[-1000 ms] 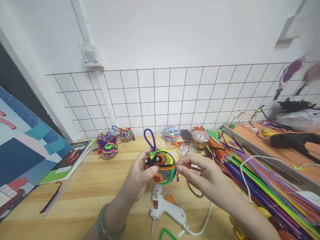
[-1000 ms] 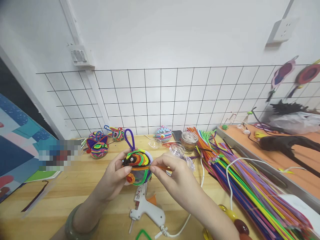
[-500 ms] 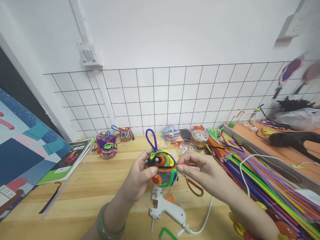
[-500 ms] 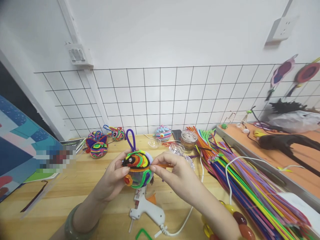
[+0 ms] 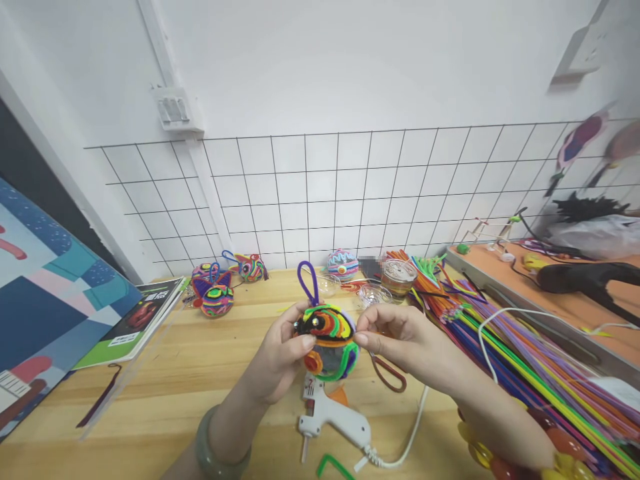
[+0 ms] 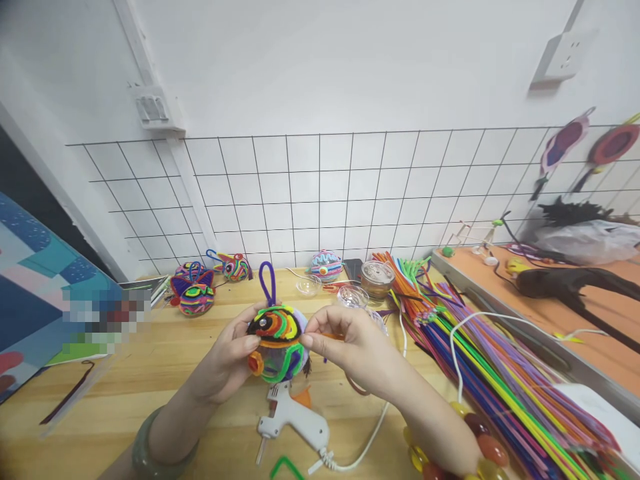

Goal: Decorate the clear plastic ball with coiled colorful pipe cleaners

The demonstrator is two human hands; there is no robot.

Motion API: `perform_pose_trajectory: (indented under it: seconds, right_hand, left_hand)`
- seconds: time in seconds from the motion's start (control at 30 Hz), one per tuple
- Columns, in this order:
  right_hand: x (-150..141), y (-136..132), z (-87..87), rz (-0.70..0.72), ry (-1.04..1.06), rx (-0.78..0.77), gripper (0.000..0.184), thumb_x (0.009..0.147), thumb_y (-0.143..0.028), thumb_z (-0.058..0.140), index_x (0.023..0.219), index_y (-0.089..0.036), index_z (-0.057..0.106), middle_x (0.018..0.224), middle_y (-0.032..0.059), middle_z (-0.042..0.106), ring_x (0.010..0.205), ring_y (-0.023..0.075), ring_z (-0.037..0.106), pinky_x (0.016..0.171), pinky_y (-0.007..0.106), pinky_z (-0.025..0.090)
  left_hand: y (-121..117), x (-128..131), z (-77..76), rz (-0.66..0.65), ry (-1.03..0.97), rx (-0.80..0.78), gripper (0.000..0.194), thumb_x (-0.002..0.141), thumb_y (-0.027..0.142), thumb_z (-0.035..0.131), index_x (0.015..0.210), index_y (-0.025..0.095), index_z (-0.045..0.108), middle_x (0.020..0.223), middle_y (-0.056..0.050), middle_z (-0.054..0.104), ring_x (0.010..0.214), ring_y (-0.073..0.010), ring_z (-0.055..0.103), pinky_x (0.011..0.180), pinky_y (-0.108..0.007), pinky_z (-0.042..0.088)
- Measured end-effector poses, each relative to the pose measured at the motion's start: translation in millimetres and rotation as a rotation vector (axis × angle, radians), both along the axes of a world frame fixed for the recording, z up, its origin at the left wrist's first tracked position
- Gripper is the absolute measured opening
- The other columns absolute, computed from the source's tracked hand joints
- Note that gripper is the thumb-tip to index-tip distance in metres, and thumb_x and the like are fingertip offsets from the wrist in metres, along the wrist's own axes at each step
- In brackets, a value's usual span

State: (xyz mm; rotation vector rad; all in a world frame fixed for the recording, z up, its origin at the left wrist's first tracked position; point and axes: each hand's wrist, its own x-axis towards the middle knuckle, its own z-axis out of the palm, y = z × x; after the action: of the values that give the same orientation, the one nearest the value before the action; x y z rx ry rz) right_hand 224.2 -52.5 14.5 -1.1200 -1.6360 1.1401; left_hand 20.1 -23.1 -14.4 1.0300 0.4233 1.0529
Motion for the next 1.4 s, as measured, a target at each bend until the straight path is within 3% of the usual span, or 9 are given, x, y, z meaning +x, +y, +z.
perform_pose_trajectory:
  seconds: [0.23,0.5,0.67,0.93,1.4]
  right_hand:
    - [4,8,-1.2,0.031,0.004,0.009,0.031,0.076,-0.046,0.071,0.073,-0.017,0.061,0.063,-0.0031,0.054,0.057,0.0092,0.047,0.053,0.023,0.038]
    - [6,33,-29.3,0.029,0.015,-0.027,0.035,0.078,-0.051,0.068,0.078,-0.017,0.061,0.072,-0.0009,0.060,0.069,0.0128,0.055,0.068,0.027,0.044]
    - [4,39,-38.4,0.026,0.006,-0.045,0.036,0.076,-0.053,0.069,0.080,-0.018,0.062,0.073,-0.0001,0.061,0.069,0.0144,0.056,0.064,0.027,0.044]
    - [2,39,-38.8,0.000,0.009,-0.060,0.038,0.073,-0.055,0.070,0.077,-0.018,0.064,0.068,0.0000,0.062,0.064,0.0140,0.055,0.060,0.026,0.044]
    - [-1,37,-35.8,0.009,0.063,-0.096,0.038,0.072,-0.053,0.073,0.076,-0.017,0.062,0.068,-0.0011,0.060,0.063,0.0124,0.052,0.060,0.025,0.042]
  left_hand:
    - [-1,6,1.9,0.027,0.029,-0.071,0.042,0.065,0.023,0.078,0.104,0.016,0.064,0.098,-0.009,0.071,0.087,-0.0227,0.066,0.077,-0.031,0.050]
    - [-5,14,4.1,0.176,0.078,-0.346,0.027,0.068,0.020,0.071,0.093,0.015,0.060,0.084,-0.006,0.069,0.069,-0.0170,0.063,0.064,-0.032,0.051]
    - [-6,16,5.4,0.224,0.089,-0.438,0.019,0.069,0.017,0.067,0.086,0.016,0.058,0.077,-0.003,0.066,0.065,-0.0150,0.060,0.060,-0.029,0.050]
    - [-6,16,1.4,0.226,0.030,-0.448,0.022,0.063,0.018,0.073,0.066,0.018,0.051,0.065,0.002,0.059,0.059,-0.0122,0.055,0.056,-0.026,0.046]
    - [-5,15,0.8,0.197,0.050,-0.450,0.017,0.066,0.021,0.069,0.069,0.017,0.053,0.071,-0.001,0.062,0.063,-0.0141,0.057,0.059,-0.027,0.047]
